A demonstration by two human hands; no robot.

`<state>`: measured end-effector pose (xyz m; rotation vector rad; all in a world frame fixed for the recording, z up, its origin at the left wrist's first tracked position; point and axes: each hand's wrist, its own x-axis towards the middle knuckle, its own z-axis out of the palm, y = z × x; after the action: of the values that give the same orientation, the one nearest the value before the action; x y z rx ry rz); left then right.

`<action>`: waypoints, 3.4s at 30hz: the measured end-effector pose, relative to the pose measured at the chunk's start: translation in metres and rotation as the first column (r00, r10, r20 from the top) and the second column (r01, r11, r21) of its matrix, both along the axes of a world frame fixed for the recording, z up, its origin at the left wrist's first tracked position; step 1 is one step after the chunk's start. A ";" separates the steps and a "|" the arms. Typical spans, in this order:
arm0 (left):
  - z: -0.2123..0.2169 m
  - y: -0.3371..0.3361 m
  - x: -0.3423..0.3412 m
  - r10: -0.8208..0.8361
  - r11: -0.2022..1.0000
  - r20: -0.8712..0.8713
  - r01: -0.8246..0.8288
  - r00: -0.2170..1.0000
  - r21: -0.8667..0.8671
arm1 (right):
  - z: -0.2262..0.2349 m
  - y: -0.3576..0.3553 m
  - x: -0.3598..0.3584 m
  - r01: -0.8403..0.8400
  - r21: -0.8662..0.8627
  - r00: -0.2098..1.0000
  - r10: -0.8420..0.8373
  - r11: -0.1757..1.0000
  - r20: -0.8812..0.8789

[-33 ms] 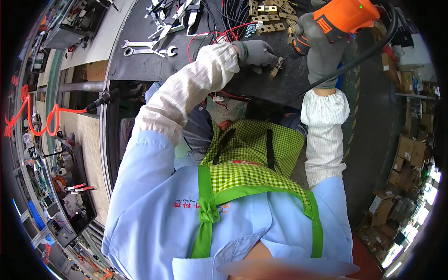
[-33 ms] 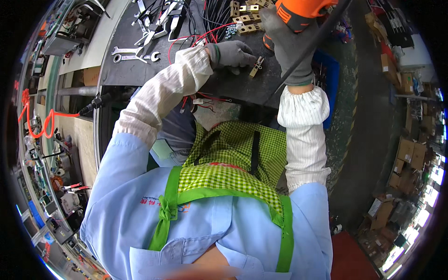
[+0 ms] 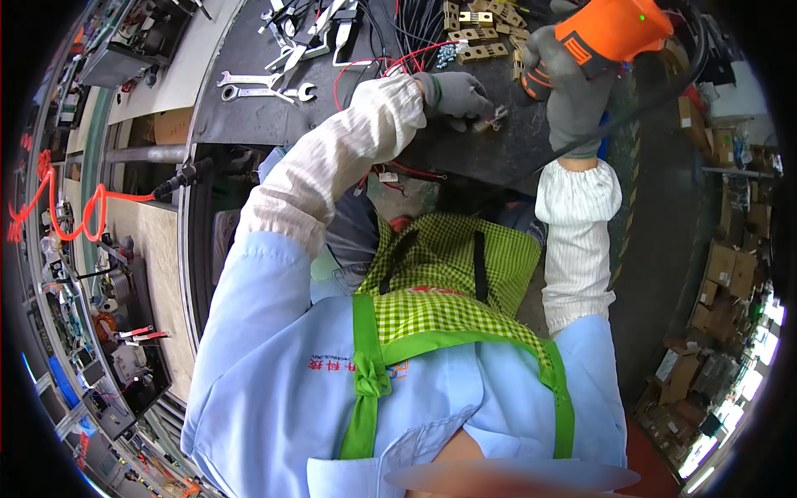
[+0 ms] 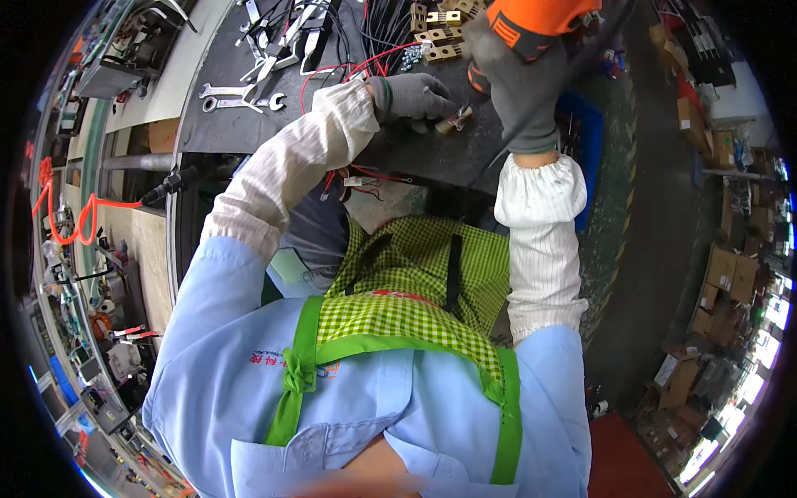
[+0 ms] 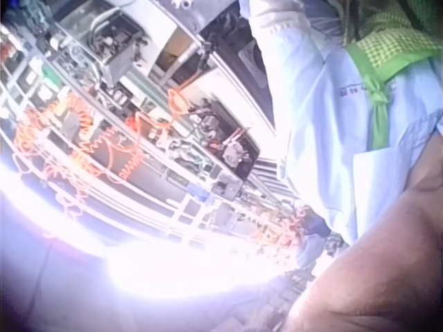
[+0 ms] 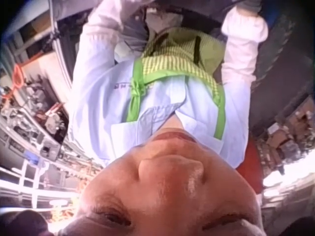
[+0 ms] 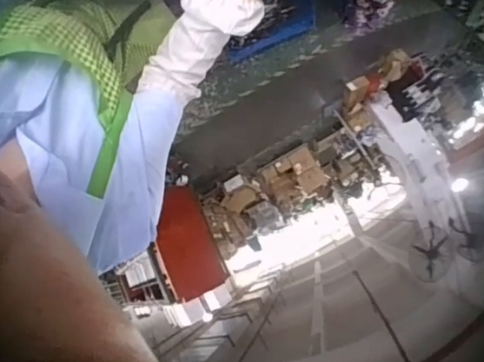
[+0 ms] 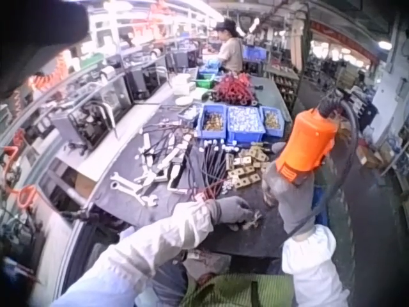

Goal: The recorder is using an electric screwdriver to attach components to brass electrical contacts.

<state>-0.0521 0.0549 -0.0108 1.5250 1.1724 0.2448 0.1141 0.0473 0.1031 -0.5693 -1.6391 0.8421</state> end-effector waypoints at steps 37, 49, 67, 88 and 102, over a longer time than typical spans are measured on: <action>0.059 -0.047 0.017 0.423 0.806 -0.343 -0.175 0.839 0.565 | 0.010 -0.045 0.073 0.140 0.132 0.939 -0.089 0.981 -0.332; -0.004 -0.010 -0.022 0.603 0.729 -0.534 -0.137 0.593 0.670 | -0.001 -0.075 0.061 0.157 0.004 0.909 -0.143 0.988 -0.391; 0.029 -0.087 0.029 0.585 0.808 0.811 -0.099 0.016 -0.580 | 0.033 -0.081 0.065 0.163 0.172 0.783 -0.021 0.971 -0.622; 0.026 -0.095 0.069 0.776 0.630 0.607 0.221 -0.168 -0.744 | 0.020 -0.082 0.063 0.177 0.326 0.823 0.041 0.929 -0.566; 0.015 -0.056 0.040 0.294 0.591 -0.505 0.261 0.812 0.764 | 0.015 -0.065 0.093 0.295 0.159 0.849 -0.182 0.942 -0.496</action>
<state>-0.0119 -0.0009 0.0037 2.5524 1.6996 0.3688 0.2068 -0.0180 0.1182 -0.3559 -1.1591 0.5394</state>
